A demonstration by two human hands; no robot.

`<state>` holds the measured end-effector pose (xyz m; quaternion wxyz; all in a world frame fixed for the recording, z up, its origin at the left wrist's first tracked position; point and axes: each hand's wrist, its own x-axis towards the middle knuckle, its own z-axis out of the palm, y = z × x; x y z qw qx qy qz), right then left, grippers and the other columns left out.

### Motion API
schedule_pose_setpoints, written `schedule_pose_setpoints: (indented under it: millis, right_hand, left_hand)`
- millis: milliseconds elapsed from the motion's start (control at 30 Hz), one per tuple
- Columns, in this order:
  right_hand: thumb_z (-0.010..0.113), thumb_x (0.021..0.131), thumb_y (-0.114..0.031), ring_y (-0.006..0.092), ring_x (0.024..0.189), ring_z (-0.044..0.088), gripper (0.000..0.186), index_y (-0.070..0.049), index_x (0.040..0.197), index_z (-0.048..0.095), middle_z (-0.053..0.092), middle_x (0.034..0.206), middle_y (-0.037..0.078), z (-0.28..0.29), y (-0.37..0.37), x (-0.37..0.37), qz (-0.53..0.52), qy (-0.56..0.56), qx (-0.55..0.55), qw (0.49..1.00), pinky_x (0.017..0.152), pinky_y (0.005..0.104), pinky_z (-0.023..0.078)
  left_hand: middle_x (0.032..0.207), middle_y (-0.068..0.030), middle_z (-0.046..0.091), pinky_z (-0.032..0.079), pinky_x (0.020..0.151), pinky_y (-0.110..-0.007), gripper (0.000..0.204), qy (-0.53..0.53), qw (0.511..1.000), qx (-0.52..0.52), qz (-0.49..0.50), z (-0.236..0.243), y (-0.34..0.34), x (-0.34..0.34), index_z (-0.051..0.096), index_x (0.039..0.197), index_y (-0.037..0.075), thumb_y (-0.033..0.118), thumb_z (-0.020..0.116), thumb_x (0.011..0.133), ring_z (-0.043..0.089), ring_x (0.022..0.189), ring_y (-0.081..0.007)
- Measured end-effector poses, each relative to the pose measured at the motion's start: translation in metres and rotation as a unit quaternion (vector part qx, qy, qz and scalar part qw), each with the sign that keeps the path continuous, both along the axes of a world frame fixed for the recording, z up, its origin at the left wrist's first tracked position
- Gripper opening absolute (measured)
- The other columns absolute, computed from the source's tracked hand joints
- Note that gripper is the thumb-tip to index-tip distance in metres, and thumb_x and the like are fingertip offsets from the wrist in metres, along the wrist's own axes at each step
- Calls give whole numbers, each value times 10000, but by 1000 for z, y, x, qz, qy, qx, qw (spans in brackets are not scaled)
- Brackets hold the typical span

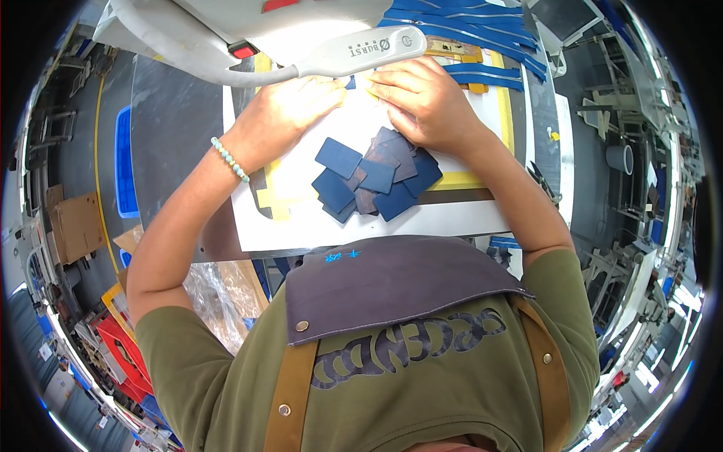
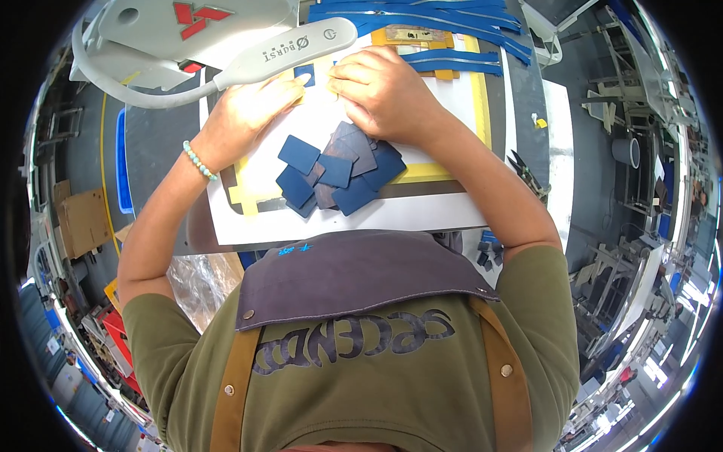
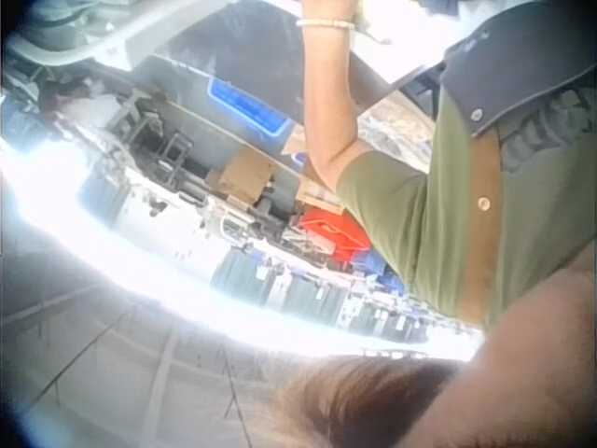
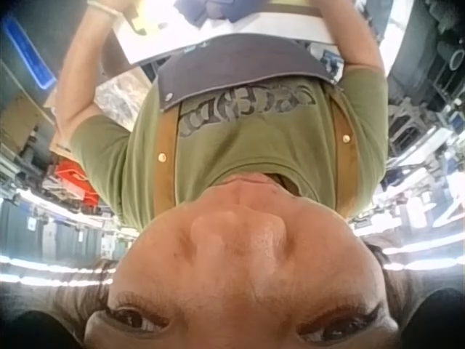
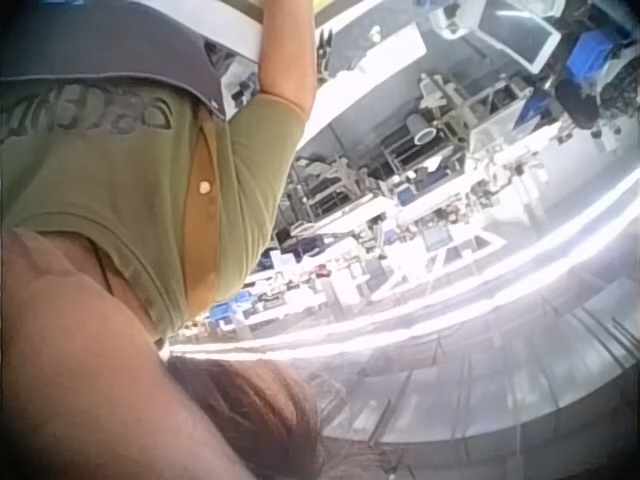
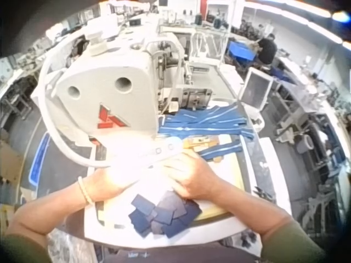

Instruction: Sewing small blue leather patches onto a blue strap using an industrial sewing machine.

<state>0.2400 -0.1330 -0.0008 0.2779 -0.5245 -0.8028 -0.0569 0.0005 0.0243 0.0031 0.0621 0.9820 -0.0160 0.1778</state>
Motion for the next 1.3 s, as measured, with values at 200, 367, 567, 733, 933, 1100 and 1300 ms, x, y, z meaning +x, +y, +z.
schedule_pose_setpoints:
  millis: [200,367,567,733,933,1100,1300]
  right_hand:
    - [721,843,-117,271,1113,666,261,-44,1090,763,743,1165,95,-3,0,3,1,-9,3,1000,998,412,501]
    - [715,847,-112,272,1123,662,268,-42,1102,756,741,1175,96,2,-2,1,-3,-20,-14,1000,998,410,499]
    - [711,842,-99,273,1124,657,273,-36,1104,750,740,1183,101,7,-2,0,0,-19,-35,999,994,410,498]
    - [727,830,-68,298,1158,660,384,-53,1213,748,733,1229,112,13,-3,0,-6,-31,-63,998,1023,417,503]
    - [711,839,-97,275,1117,656,266,-27,1094,743,736,1146,107,14,0,-2,2,-41,-35,999,1018,417,486]
    - [713,841,-100,270,1109,657,258,-28,1087,742,736,1143,103,17,-2,-1,6,-41,-39,998,1024,416,482]
    - [717,840,-106,265,1091,660,262,-30,1090,743,737,1134,95,16,-2,-2,12,-46,-30,998,1021,415,483]
  left_hand:
    - [1063,-103,757,600,810,-381,249,-52,999,-14,-10,0,0,3,723,1093,31,39,742,845,735,915,-290]
    - [1116,-107,762,604,827,-382,233,-51,998,-21,-10,-2,0,3,727,1100,46,52,720,868,743,959,-289]
    - [1100,-122,745,603,880,-359,256,-60,998,15,-12,0,0,3,729,1100,34,18,687,848,729,1003,-258]
    - [1086,-127,742,599,882,-371,257,-52,999,0,-4,1,-1,1,733,1101,28,14,686,848,728,998,-267]
    - [1094,-125,743,597,887,-370,258,-62,998,6,-8,0,0,2,736,1105,27,23,692,851,727,1010,-269]
    - [1166,-123,744,590,914,-362,270,-27,1000,4,1,1,0,0,739,1124,26,31,691,858,722,1064,-252]
    - [1106,-107,756,571,911,-409,228,-53,999,9,-4,3,-2,0,724,1110,56,64,712,882,720,1015,-283]
